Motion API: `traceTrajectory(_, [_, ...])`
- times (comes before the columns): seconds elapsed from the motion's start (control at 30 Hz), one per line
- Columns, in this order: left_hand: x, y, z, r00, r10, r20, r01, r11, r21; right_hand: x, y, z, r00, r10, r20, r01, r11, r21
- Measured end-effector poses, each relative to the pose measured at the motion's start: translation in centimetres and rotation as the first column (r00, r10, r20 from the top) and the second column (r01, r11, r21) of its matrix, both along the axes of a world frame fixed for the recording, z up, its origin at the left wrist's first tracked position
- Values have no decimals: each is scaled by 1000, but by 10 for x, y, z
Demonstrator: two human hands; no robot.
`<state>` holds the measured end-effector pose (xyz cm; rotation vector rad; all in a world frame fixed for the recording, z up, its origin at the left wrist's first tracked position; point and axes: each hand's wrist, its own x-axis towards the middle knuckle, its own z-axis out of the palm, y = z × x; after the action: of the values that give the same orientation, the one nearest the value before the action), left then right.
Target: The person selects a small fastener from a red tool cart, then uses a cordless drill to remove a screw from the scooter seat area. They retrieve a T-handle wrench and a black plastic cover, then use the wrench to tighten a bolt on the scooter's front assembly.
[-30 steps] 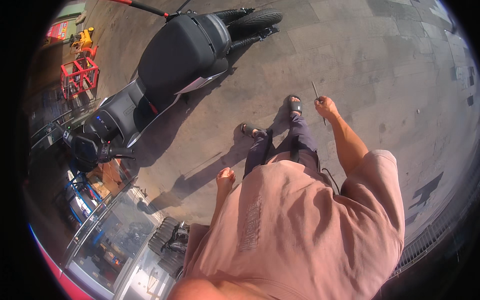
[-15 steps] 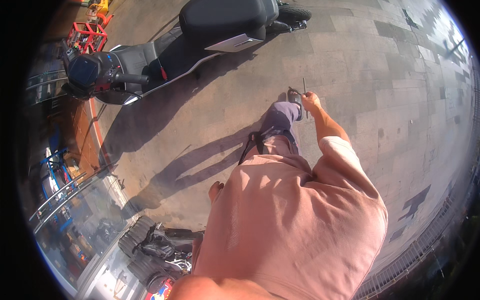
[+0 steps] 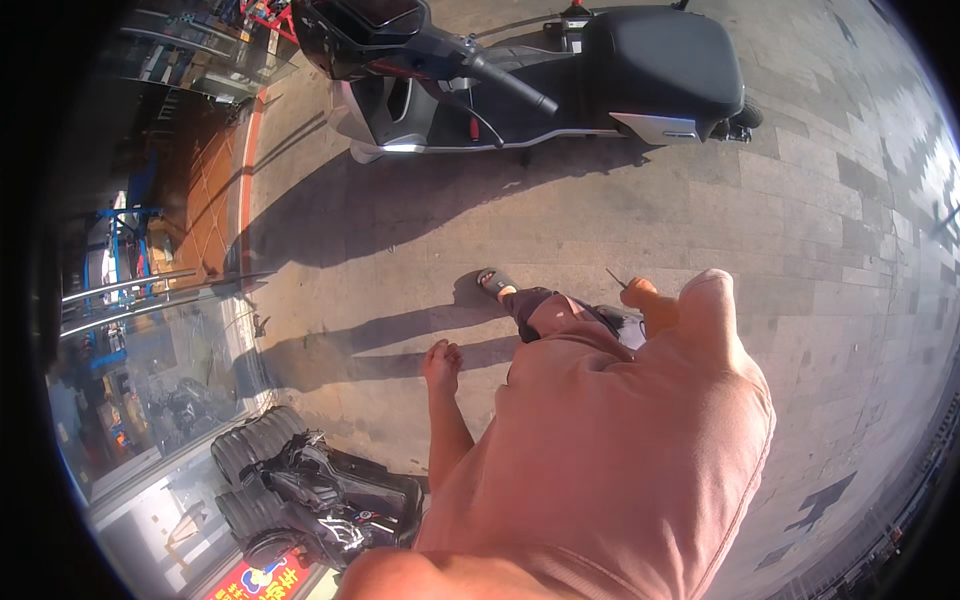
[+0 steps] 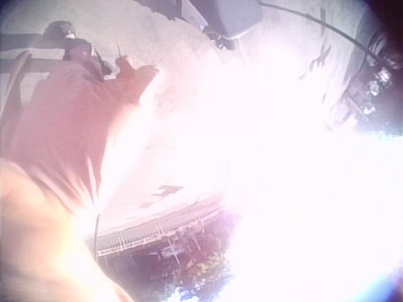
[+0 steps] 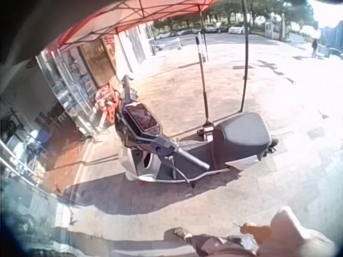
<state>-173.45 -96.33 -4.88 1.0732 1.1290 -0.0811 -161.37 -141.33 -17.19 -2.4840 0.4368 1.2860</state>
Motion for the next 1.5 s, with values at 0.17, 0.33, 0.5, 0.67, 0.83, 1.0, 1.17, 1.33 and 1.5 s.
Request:
traceTrajectory(0.17, [-16, 138, 29, 987, 121, -110, -109, 988, 111, 109, 201, 13, 956, 281, -82, -277, 959, 61])
traceTrajectory(0.33, [-62, 236, 13, 757, 629, -178, -623, 776, 96, 221, 403, 66, 920, 331, 212, -386, 863, 325])
traceTrajectory(0.5, [-61, 266, -30, 732, 513, -448, -596, 801, -57, 308, 571, 100, 932, 140, 333, -301, 813, 499])
traceTrajectory(0.67, [2, 393, -43, 766, 438, -471, -532, 843, -82, 367, 697, 103, 947, -179, 266, -94, 636, 766])
traceTrajectory(0.83, [139, 615, -25, 846, 362, -392, -393, 920, 1, 424, 768, 126, 911, -332, 245, 20, 628, 778])
traceTrajectory(1.0, [344, 844, -4, 960, 57, -275, 24, 959, 282, 481, 799, 128, 807, -497, 319, 110, 658, 745])
traceTrajectory(1.17, [581, 931, 8, 993, 56, 104, -79, 968, 237, 589, 839, 95, 708, -549, 444, 89, 693, 715])
traceTrajectory(1.33, [779, 868, 27, 969, -193, 152, 204, 977, -64, 767, 896, 107, 715, -332, 616, 47, 901, 431])
traceTrajectory(1.5, [956, 814, 48, 906, -416, 78, 413, 909, 58, 937, 945, 161, 665, -546, 509, 16, 693, 721])
